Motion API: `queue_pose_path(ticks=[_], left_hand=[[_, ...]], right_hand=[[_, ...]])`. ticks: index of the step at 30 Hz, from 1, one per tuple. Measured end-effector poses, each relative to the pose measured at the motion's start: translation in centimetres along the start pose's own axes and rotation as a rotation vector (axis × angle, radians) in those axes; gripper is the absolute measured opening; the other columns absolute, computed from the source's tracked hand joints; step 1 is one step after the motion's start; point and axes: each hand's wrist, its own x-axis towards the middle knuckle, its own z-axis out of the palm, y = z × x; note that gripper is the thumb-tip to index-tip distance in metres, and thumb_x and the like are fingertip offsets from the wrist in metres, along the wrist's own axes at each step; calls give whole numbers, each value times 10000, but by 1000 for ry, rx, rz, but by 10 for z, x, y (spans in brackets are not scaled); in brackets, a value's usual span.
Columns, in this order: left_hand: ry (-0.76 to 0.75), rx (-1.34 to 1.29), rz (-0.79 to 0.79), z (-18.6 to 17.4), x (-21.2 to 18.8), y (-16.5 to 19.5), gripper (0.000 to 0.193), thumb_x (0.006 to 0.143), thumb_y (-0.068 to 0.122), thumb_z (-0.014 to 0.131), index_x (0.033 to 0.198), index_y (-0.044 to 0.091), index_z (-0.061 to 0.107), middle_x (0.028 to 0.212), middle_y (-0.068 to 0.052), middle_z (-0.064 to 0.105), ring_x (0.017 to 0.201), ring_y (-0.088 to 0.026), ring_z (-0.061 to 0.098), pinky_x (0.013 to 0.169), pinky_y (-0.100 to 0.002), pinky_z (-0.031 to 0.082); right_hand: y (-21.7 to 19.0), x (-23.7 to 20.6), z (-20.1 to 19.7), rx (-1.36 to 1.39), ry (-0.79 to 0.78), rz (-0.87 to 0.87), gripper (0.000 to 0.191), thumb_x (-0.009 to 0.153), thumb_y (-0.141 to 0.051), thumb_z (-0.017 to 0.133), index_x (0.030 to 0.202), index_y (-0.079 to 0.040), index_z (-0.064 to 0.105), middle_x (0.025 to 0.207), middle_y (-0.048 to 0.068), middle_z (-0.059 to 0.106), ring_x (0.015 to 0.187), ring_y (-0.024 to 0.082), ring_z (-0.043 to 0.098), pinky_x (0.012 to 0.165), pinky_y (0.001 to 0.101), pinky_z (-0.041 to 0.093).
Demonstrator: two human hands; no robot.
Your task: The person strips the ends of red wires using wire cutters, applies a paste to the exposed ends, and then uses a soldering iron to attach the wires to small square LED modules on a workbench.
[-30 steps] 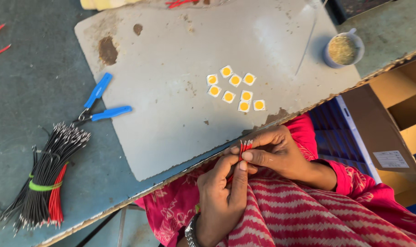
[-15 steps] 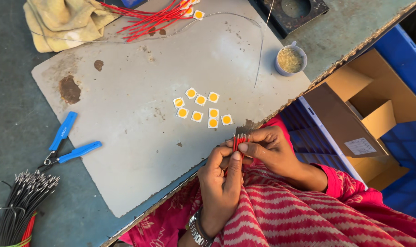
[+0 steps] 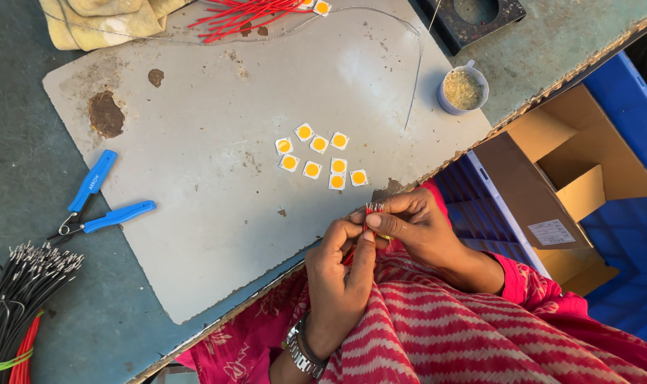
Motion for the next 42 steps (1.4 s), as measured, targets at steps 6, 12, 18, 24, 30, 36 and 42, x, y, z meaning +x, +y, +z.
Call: queue_pose_path(ticks=[6, 12, 18, 24, 30, 36, 42], left_hand=[[29, 12, -110, -1, 2, 8, 153, 1026, 107, 605, 943, -21, 615, 784, -84, 774, 559, -87, 645, 499, -257, 501], [34, 172, -56, -4, 2, 11, 190, 1019, 152, 621, 1015, -17, 708, 796, -74, 783, 572, -96, 701, 514, -260, 534], [68, 124, -124, -1, -1, 7, 191, 1021, 161, 617, 1011, -16, 689, 749, -82, 770, 577, -117, 701, 526, -268, 545], [67, 74, -138, -2, -1, 8, 179, 1008, 141, 624, 1047, -21, 689, 814, -83, 791, 613, -112, 721, 547, -257, 566], [57, 43, -170, -3, -1, 9, 186, 1024, 142, 606, 1052, -28, 677, 832, -91, 793, 672, -123, 770, 584, -248, 594], [58, 18, -160, -5, -1, 9, 187, 1028, 145, 610, 1072, -29, 663, 845, -98, 793, 689, -124, 769, 610, -252, 604], [61, 105, -145, -8, 0, 12, 189, 1007, 150, 626, 1073, -13, 696, 850, -81, 806, 638, -114, 759, 552, -247, 581]], right_hand=[[-5, 0, 0, -2, -20, 23, 238, 1006, -103, 703, 1134, 77, 792, 880, 134, 773, 745, 113, 640, 661, 252, 532], [-7, 2, 3, 43, 10, 24, 208, 946, -76, 715, 1080, 80, 750, 1067, 172, 802, 892, 163, 756, 777, 305, 624], [-7, -2, 1, -20, -37, -6, 269, 965, -124, 714, 1151, 63, 764, 903, 123, 782, 731, 107, 661, 647, 254, 543], [-10, -4, 2, -37, 2, 34, 264, 994, -131, 667, 1145, 62, 764, 901, 105, 775, 787, 99, 660, 691, 250, 541], [-7, -3, 1, -81, -16, -35, 201, 1005, -90, 672, 1083, 66, 771, 903, 101, 768, 786, 96, 656, 690, 263, 551], [0, 0, 3, -80, 22, -78, 174, 1005, -92, 694, 1015, 68, 763, 893, 91, 765, 784, 95, 663, 696, 261, 556], [-4, 1, 10, -84, 36, -1, 287, 976, -164, 698, 1161, 48, 760, 895, 95, 772, 755, 84, 652, 689, 253, 573]])
